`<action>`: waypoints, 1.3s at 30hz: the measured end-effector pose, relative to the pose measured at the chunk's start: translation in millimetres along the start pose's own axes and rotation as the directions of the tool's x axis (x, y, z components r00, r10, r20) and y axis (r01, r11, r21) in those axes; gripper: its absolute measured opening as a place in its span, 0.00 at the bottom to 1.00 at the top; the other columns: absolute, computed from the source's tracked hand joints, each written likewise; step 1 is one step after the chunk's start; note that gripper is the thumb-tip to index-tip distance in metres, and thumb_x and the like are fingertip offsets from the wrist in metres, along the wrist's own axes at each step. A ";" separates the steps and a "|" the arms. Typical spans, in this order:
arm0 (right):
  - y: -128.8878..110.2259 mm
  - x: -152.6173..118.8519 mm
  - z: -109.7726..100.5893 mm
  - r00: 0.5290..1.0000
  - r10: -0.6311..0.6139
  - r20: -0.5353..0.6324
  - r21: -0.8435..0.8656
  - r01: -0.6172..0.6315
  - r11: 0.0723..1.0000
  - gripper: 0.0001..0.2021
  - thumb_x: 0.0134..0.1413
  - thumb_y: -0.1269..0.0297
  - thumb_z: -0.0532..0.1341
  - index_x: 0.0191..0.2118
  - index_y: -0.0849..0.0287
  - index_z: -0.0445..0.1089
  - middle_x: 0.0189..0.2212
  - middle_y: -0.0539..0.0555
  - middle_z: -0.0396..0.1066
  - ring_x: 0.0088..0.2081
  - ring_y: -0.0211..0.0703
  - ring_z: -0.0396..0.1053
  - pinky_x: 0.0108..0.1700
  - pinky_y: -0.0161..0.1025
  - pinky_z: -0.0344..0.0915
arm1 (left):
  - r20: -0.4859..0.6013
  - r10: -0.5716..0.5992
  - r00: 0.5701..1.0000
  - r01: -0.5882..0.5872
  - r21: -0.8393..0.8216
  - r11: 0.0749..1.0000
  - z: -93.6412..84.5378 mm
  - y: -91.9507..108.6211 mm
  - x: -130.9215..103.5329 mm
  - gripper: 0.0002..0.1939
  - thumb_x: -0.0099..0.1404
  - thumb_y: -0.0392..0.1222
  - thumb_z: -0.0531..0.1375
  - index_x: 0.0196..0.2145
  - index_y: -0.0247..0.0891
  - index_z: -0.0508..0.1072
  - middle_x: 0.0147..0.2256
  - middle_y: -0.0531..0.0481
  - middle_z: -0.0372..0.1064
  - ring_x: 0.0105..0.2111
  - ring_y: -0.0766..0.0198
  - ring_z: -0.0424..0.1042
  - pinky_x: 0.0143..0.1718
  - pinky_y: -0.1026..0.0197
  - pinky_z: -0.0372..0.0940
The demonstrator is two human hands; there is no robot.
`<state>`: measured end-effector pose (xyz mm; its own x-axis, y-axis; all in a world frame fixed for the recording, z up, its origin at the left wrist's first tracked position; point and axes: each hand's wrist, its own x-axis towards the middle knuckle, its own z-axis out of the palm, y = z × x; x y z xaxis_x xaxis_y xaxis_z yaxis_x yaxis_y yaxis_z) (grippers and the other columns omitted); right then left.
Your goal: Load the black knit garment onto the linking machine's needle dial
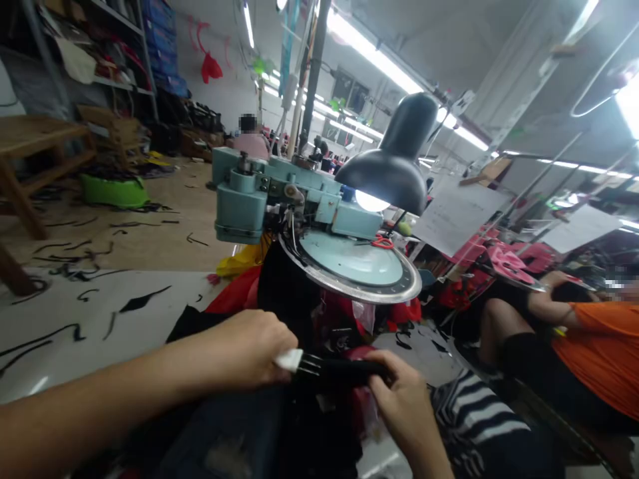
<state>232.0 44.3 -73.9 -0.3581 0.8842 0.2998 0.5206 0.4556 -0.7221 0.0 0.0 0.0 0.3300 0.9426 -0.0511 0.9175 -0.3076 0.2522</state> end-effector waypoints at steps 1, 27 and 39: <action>0.8 6.2 -1.5 0.999 -0.001 -0.039 -0.048 -0.001 0.999 0.13 0.45 0.71 0.58 0.36 0.57 0.78 0.33 0.54 0.77 0.36 0.48 0.74 0.41 0.39 0.71 | -0.023 -0.020 1.000 0.021 0.033 0.999 -1.6 -5.3 1.8 0.06 0.58 0.39 0.65 0.25 0.41 0.73 0.26 0.52 0.74 0.28 0.58 0.75 0.26 0.62 0.55; -35.1 42.9 -5.7 0.987 -0.154 -0.045 0.106 0.158 0.982 0.10 0.60 0.61 0.62 0.43 0.53 0.79 0.33 0.52 0.76 0.35 0.42 0.74 0.36 0.35 0.70 | -0.090 -0.157 0.984 -0.040 -0.954 0.297 16.2 -38.0 62.7 0.20 0.59 0.57 0.64 0.31 0.35 0.70 0.15 0.59 0.58 0.13 0.72 0.55 0.13 0.70 0.48; -59.3 68.3 13.5 0.915 -0.136 -0.381 0.022 0.156 0.987 0.06 0.57 0.63 0.64 0.33 0.54 0.80 0.28 0.48 0.79 0.30 0.40 0.76 0.34 0.32 0.69 | -0.208 -0.265 0.941 -0.180 -0.975 0.127 15.6 -33.2 70.2 0.14 0.55 0.47 0.69 0.28 0.33 0.73 0.14 0.59 0.59 0.15 0.74 0.55 0.15 0.72 0.47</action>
<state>166.2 76.4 -19.0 -0.1032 0.7858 0.6098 0.4410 0.5857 -0.6801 -3.9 74.3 -27.1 0.0214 0.9960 0.0864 -0.1596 -0.0819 0.9838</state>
